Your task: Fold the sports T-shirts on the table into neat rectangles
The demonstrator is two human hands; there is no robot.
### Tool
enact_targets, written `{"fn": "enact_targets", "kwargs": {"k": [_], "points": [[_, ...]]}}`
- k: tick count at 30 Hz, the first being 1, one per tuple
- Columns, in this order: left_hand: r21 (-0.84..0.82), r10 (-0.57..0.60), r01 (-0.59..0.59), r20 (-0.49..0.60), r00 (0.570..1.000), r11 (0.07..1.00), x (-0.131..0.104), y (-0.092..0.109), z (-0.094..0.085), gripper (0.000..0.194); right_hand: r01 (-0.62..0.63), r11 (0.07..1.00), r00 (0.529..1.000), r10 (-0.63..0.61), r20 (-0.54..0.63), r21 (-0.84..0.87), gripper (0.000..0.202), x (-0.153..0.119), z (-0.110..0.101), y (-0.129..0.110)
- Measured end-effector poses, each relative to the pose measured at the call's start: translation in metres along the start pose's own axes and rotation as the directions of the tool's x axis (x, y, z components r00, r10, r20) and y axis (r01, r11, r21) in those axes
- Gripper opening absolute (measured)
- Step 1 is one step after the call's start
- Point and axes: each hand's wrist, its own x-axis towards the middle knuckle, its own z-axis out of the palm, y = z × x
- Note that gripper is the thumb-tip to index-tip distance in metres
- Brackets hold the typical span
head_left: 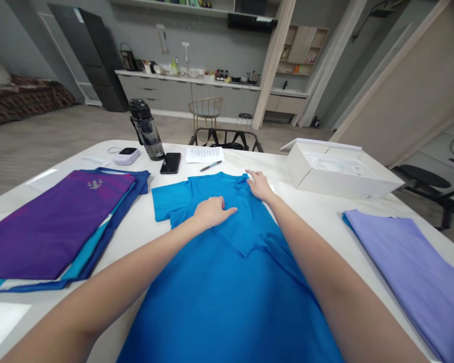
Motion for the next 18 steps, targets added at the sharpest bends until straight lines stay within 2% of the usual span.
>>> {"fn": "enact_targets", "kwargs": {"k": [3,6,8,10,13,18], "points": [[0.060,0.033,-0.031,-0.023,0.999,0.998,-0.016,0.000,0.004,0.038,-0.038,0.998,0.998,0.040,0.043,-0.055,0.048,0.019,0.015,-0.001],[0.076,0.089,-0.088,-0.013,0.996,0.993,-0.025,-0.005,0.009,0.022,-0.024,0.999,1.000,0.024,0.010,-0.034,0.036,0.026,0.024,0.005],[-0.029,0.132,-0.133,-0.029,0.991,0.991,-0.032,-0.007,0.009,0.021,-0.003,1.000,0.999,0.005,-0.052,0.024,0.030,0.029,0.024,0.012],[-0.213,0.149,-0.165,-0.089,0.985,0.963,-0.038,-0.004,0.005,0.023,-0.017,0.996,0.992,0.028,-0.124,0.084,0.029,0.030,0.018,0.018],[-0.434,0.134,-0.218,-0.217,0.967,0.874,-0.043,0.007,-0.014,0.022,-0.066,0.984,0.974,0.100,-0.204,0.164,0.028,0.034,0.005,0.024],[-0.572,0.086,-0.274,-0.334,0.939,0.773,-0.026,0.018,-0.057,0.019,-0.111,0.933,0.957,0.193,-0.216,0.343,0.026,0.049,-0.013,0.025]]}}
